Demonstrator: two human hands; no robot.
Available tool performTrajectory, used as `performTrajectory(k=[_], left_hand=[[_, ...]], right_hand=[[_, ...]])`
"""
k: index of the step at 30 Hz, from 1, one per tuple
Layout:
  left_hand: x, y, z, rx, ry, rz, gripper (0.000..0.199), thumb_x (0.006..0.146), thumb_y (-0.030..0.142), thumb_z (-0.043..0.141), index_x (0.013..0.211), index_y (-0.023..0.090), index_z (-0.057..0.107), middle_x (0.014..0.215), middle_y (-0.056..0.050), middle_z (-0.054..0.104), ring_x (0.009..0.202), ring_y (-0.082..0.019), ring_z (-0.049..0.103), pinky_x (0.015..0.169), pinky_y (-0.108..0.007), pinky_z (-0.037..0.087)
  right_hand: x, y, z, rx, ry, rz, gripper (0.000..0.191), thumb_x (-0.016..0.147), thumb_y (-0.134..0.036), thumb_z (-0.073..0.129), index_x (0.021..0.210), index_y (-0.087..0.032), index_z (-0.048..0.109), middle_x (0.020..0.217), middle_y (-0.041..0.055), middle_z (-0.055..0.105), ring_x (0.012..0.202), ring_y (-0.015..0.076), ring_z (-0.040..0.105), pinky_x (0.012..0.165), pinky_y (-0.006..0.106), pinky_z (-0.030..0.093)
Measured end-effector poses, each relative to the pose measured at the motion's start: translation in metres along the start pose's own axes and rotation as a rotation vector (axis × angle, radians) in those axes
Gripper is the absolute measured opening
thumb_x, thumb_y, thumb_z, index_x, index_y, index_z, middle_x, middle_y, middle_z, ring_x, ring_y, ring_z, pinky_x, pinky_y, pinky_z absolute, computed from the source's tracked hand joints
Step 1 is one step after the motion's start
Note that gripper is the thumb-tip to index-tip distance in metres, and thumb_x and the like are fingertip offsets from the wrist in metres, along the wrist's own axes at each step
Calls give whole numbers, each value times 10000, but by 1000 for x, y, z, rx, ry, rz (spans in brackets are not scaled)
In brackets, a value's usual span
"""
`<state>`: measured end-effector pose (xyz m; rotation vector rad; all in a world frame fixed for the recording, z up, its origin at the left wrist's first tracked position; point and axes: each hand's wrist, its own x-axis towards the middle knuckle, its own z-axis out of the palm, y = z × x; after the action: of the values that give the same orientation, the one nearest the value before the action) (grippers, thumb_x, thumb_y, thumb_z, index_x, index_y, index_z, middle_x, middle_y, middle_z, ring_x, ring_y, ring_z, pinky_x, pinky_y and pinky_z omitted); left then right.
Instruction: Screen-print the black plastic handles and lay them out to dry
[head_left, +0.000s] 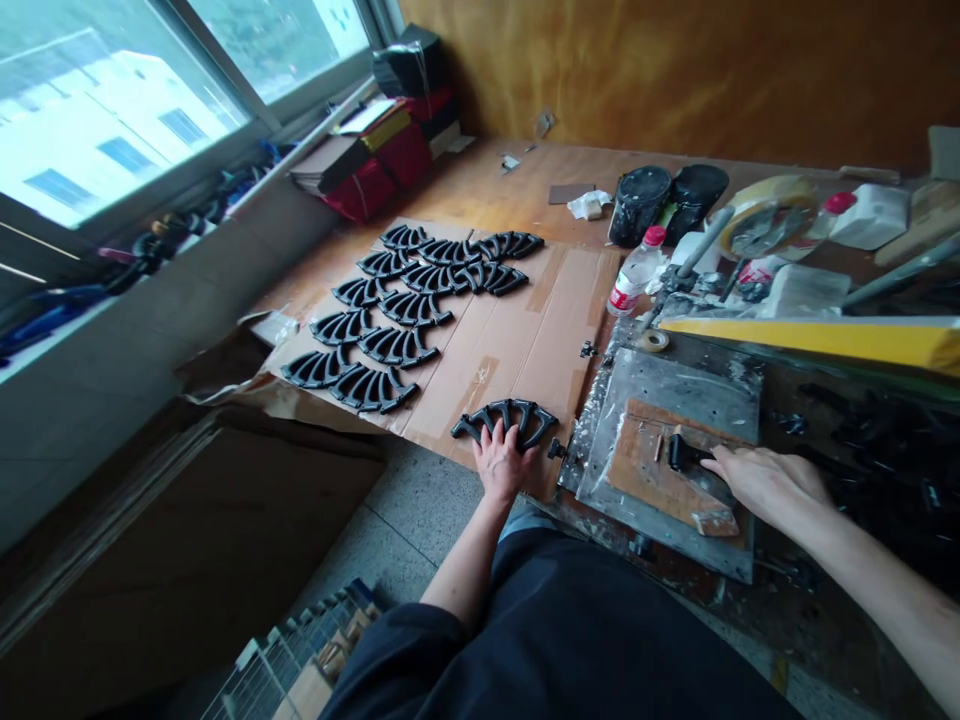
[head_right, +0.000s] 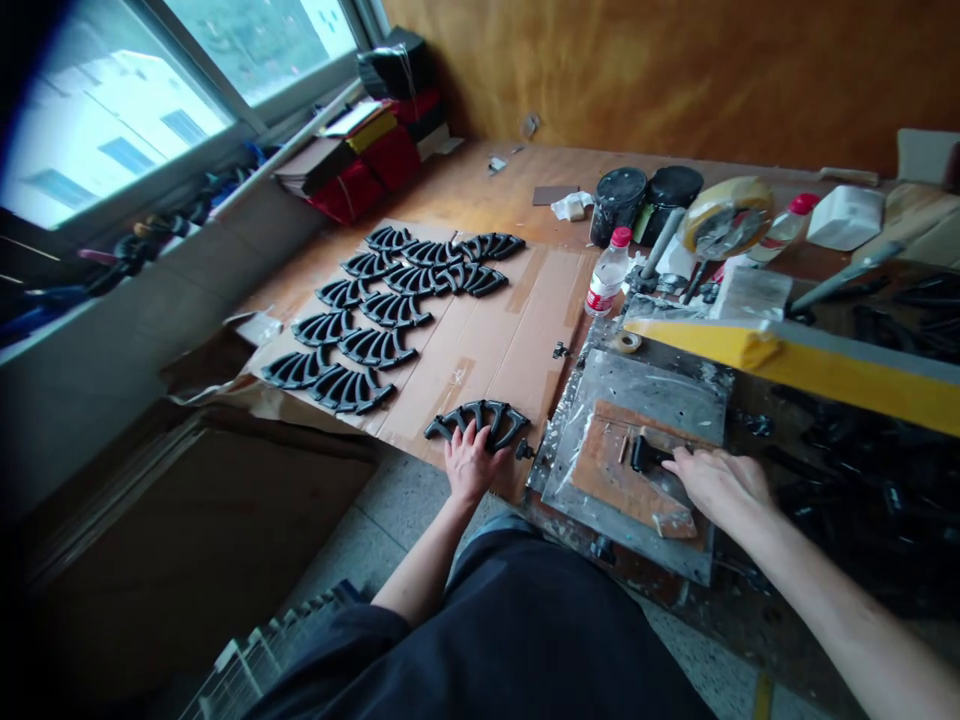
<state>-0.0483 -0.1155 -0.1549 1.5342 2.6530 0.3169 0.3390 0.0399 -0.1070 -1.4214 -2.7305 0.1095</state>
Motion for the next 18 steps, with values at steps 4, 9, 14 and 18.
performTrajectory(k=[4,9,14,18], left_hand=[[3,-5,-3,-45,-5,36,564,771,539,639,1261,260,621,1422,-88,515,1358,-383,351,1118,-568,234],[14,-10,-7,-74,-20,56,556,761,514,662,1256,263,626,1403,-89,534,1359,-385,354,1119,-582,235],[40,-19,-5,-76,-15,94,521,746,473,688,1225,273,647,1403,-78,538,1353,-395,356,1109,-596,250],[96,-29,-9,-84,-23,248,516,721,464,717,1205,299,654,1400,-60,540,1342,-394,361,1098,-600,265]], right_hand=[[24,-64,-35,73,-16,-127,456,959,-491,336,754,-201,621,694,82,634,684,209,578,613,318,389],[79,-194,-39,486,-205,-334,320,974,-315,403,893,-201,691,912,69,703,929,199,606,863,323,453],[134,-256,3,402,-429,-281,305,940,-350,478,960,-148,706,957,125,712,968,250,633,848,347,478],[168,-261,25,415,-352,-210,352,948,-343,455,1040,-99,692,1029,176,697,1065,279,611,944,382,451]])
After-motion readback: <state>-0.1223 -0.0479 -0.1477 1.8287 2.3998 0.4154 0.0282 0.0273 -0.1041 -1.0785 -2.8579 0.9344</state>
